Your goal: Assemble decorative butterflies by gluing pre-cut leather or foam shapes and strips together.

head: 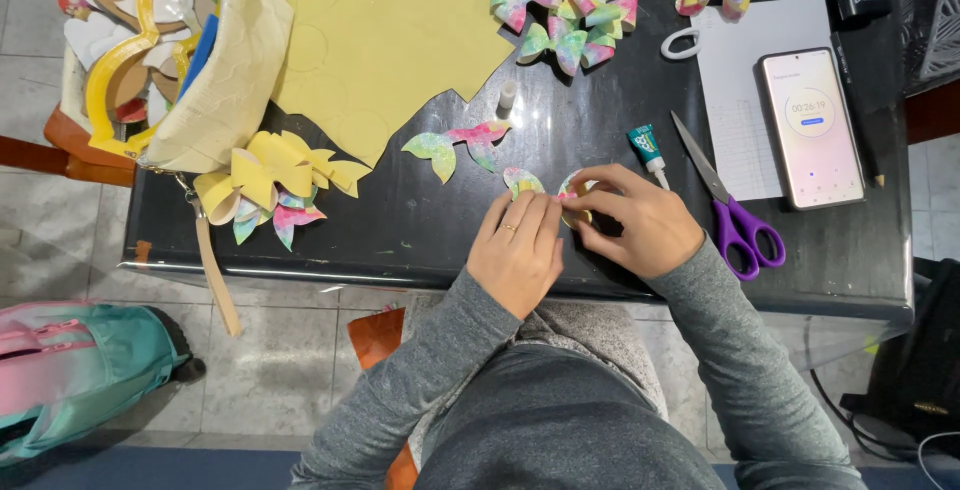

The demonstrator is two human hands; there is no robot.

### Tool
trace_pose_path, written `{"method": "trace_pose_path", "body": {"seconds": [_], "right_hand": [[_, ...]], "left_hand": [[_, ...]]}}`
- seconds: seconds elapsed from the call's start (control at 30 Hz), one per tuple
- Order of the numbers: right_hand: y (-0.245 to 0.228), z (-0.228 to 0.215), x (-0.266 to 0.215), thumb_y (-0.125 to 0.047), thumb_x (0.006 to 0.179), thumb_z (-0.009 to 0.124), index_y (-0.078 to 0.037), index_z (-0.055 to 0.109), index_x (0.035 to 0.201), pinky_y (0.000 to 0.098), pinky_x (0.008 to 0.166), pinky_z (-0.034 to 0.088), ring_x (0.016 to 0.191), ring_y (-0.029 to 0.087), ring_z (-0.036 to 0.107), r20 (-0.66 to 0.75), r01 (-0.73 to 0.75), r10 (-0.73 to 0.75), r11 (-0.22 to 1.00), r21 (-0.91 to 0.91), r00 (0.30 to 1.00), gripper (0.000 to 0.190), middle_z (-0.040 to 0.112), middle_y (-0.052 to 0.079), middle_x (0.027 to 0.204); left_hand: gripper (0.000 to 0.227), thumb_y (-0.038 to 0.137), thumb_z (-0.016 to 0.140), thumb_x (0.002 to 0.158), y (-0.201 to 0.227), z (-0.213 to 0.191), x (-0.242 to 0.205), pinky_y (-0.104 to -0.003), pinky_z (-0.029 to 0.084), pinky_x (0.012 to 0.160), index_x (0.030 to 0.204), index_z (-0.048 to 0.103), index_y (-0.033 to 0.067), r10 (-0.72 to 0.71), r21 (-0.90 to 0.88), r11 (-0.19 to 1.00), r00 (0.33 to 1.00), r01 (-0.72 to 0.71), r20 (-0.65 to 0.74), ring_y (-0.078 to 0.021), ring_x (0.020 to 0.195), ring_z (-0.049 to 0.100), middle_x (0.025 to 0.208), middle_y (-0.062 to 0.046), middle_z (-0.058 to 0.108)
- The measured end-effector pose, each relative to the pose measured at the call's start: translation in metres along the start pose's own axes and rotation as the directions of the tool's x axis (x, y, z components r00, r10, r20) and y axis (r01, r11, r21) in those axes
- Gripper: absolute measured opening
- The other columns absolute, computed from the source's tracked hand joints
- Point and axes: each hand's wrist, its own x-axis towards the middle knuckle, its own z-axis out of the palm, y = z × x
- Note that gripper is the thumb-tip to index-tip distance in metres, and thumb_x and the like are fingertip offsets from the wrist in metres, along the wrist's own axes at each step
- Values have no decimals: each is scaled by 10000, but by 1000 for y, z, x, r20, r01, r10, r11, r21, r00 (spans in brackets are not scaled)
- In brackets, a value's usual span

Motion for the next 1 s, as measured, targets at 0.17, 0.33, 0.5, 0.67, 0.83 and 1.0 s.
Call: {"method": "trace_pose_path", "body": {"seconds": [0.17, 0.33, 0.5, 0.67, 0.83, 1.0], "right_hand": [[0, 0, -4, -219, 862, 773, -167, 776, 1041, 330, 712, 615, 974, 206, 752, -2, 5, -5, 1000, 0, 1000, 187, 707, -13, 1210], [-11, -12, 2, -154, 872, 764, -136, 791, 1062, 349, 750, 609, 976, 250, 754, -53, 6, -1, 995, 102, 999, 193, 716, 33, 1193], [-7, -30, -13, -156, 880, 780, -208, 797, 1092, 272, 783, 600, 979, 194, 746, -188, -72, 100, 986, 149, 977, 219, 724, -25, 1203], [-16, -35, -26, -112, 872, 781, -198, 809, 1033, 312, 767, 598, 919, 213, 747, -255, -123, 146, 987, 105, 956, 185, 757, -14, 1108], [-27, -32, -39, -68, 875, 764, -166, 807, 970, 317, 781, 596, 885, 215, 759, -320, -119, 158, 983, 139, 934, 143, 779, -3, 1034], [-30, -39, -55, -62, 860, 759, -180, 811, 973, 295, 773, 597, 879, 186, 765, -302, -137, 171, 982, 131, 938, 172, 786, -20, 1026]], "left_hand": [[414, 205, 434, 946, 7, -1, 1, -492, 463, 1103, 1227, 641, -19, -34, 46, 998, 999, 35, -17, -294, 1157, 618, 1142, -161, 625], [418, 181, 427, 909, 16, -10, 10, -472, 487, 1056, 1197, 661, -12, -59, 129, 990, 997, 64, -44, -291, 1104, 624, 1126, -168, 632], [475, 174, 461, 807, 18, -3, 6, -433, 501, 960, 1195, 672, -3, -54, 199, 978, 997, 63, -48, -279, 1039, 616, 1104, -168, 640], [476, 176, 459, 793, 16, 1, 4, -408, 494, 886, 1171, 686, -3, -42, 224, 973, 998, 51, -45, -276, 984, 601, 1097, -172, 644], [473, 176, 456, 797, 16, 3, 1, -384, 489, 791, 1168, 687, -6, -34, 207, 977, 998, 43, -47, -276, 858, 578, 1081, -179, 649], [470, 183, 484, 785, 15, 2, 2, -369, 467, 737, 1167, 690, 2, -33, 209, 977, 999, 39, -33, -272, 800, 546, 1069, -173, 653]]}}
